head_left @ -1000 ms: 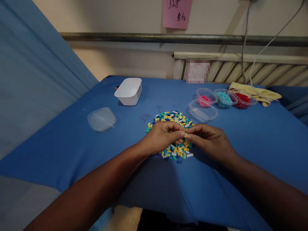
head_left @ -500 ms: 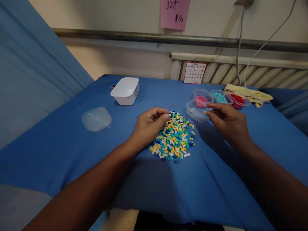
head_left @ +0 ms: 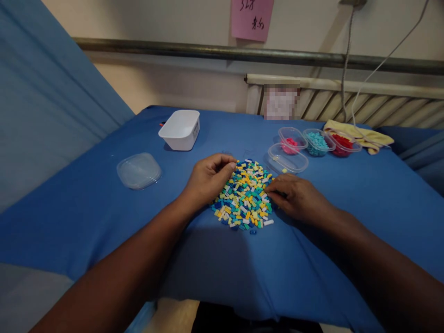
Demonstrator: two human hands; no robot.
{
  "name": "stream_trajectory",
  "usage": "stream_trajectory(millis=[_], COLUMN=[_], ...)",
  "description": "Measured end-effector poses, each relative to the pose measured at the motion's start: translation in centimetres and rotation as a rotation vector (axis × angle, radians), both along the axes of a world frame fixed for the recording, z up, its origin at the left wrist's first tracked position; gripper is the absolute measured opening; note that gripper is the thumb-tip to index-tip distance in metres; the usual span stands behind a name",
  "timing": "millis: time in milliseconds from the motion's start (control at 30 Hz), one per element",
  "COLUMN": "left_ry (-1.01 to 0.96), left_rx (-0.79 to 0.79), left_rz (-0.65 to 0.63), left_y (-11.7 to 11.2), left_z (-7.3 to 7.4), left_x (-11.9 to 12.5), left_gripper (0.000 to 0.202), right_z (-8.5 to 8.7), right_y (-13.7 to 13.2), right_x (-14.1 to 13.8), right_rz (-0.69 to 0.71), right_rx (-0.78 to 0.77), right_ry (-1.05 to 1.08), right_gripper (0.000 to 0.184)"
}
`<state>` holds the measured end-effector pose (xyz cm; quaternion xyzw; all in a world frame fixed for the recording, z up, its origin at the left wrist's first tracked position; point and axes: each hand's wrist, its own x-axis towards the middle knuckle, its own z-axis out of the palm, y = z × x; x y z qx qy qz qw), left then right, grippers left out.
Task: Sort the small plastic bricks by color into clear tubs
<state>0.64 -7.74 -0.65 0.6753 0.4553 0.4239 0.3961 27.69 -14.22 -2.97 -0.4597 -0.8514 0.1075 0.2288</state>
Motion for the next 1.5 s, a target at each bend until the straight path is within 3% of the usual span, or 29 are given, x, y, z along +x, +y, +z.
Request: stream_trajectory(millis=[267, 433, 667, 933, 1200, 1333, 1500], left_ry=[0.071, 0.118, 0.102, -0.139, -0.282, -0.333, -0.36], left_rx=[0.079, 0.108, 0.092, -0.129, -0.306, -0.398, -0.461], left_rz=[-0.045, -0.075, -0.127, -0.338, -0.392, -0.35, -0.338], left_y=[-0.3, -0.3, -0.8, -3.6, -4.2, -3.9, -3.6], left_z=[0.1, -0.2, -0.1, 0.2, -0.5, -0.6, -0.2], left_x=[-0.1, -0.1, 0.1, 2.5, 3.5, 3.6, 3.5], left_gripper=[0.023, 0.021, 0.021, 0.019, 0.018, 0.022, 0.022], right_z=[1.5, 1.4, 1.4, 2.0, 1.4, 1.0, 1.4], right_y=[-0.7, -1.2, -1.3, -2.2, -3.0, -3.1, -2.8], right_x=[1.9, 2.1, 1.3, -0.9, -2.6, -3.1, -3.3], right_rz=[-0.143, 0.008, -0.051, -0.086, -0.114, -0.169, -0.256], right_rx=[-0.042, -0.049, -0.019, 0.068, -0.025, -0.176, -0.423], right_ry=[0.117, -0.133, -0.327, 0.253, 0.451, 0.648, 0.983], right_gripper=[0.008, 0.014, 0.015, 0.002, 0.006, 0.005, 0.027])
